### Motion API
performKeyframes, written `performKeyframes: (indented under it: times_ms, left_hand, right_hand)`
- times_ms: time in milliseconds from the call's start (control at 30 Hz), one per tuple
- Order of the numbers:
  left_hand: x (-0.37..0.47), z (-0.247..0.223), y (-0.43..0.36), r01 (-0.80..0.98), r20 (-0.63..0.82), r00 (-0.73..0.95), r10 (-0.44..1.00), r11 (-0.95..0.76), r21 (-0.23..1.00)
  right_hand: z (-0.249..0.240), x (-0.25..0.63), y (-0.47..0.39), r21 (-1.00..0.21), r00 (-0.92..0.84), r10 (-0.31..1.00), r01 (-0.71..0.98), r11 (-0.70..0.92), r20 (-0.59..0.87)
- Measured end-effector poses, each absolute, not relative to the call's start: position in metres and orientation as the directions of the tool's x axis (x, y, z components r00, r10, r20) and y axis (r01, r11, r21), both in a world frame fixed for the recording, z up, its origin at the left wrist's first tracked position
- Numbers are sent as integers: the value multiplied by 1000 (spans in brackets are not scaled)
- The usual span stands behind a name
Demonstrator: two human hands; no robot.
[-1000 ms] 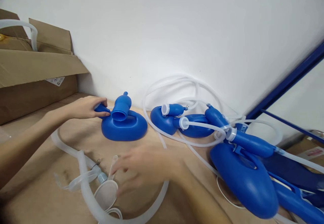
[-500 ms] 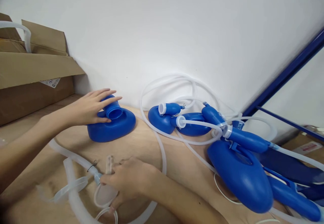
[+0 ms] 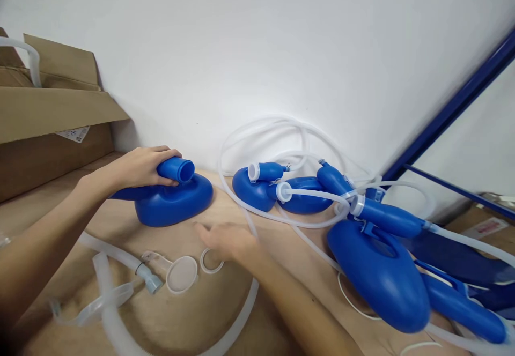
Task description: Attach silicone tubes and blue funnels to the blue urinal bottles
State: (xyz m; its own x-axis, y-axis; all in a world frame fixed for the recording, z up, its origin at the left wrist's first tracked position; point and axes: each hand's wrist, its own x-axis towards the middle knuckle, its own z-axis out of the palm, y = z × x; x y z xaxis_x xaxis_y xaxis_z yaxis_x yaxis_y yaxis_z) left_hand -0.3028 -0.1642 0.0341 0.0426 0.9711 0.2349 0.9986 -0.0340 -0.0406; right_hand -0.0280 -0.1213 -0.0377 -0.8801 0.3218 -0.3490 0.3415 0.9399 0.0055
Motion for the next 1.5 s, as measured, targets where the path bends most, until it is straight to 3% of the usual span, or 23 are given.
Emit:
performKeyframes:
  times_ms: [100,167,300,400,567,767,867,1033,1167,1333,1500]
  left_hand:
    - [-304,36,-165,997,233,71,970,-66,-27]
    - [-300,38,-168,995,220,90,971,-80,-52]
    - [-278,42,-174,991,186,113,976,-97,-93]
    - [-262,41,-175,991,213,114,970,-96,-94]
    - [-253,35,-173,994,247,103,964,-92,-55]
    - [-253,34,-174,996,280,86,956,-83,-23]
    - [-252,33,-174,996,278,86,957,-78,-41]
    - [-253,32,-174,996,276,83,958,-69,-58]
    - [-256,32,-173,994,280,103,955,-87,-67]
    - [-255,33,-173,993,269,110,957,-93,-73]
    - [-252,34,-174,993,268,112,957,-95,-74]
  right_hand:
    - [-32,-24,-98,12,-898,363,372,928,-248]
    - [-21,-19,-86,-26,-901,430,432,902,-55]
    - [-2,-14,-83,-291,-733,539,455,842,414]
    - [0,-25,-94,-447,-572,601,403,798,558]
    - [-2,-55,-106,-494,-541,613,368,788,575]
    - [17,-41,-92,-442,-795,345,108,890,500]
    - [17,-33,-85,-445,-827,286,49,894,483]
    - [5,-37,-78,-499,-680,366,1,867,635]
    - [-2,-42,-79,-624,-742,384,-59,779,549]
    - [-6,-47,-77,-664,-810,337,-86,742,481]
    - [-13,-50,-76,-703,-798,376,-81,707,470]
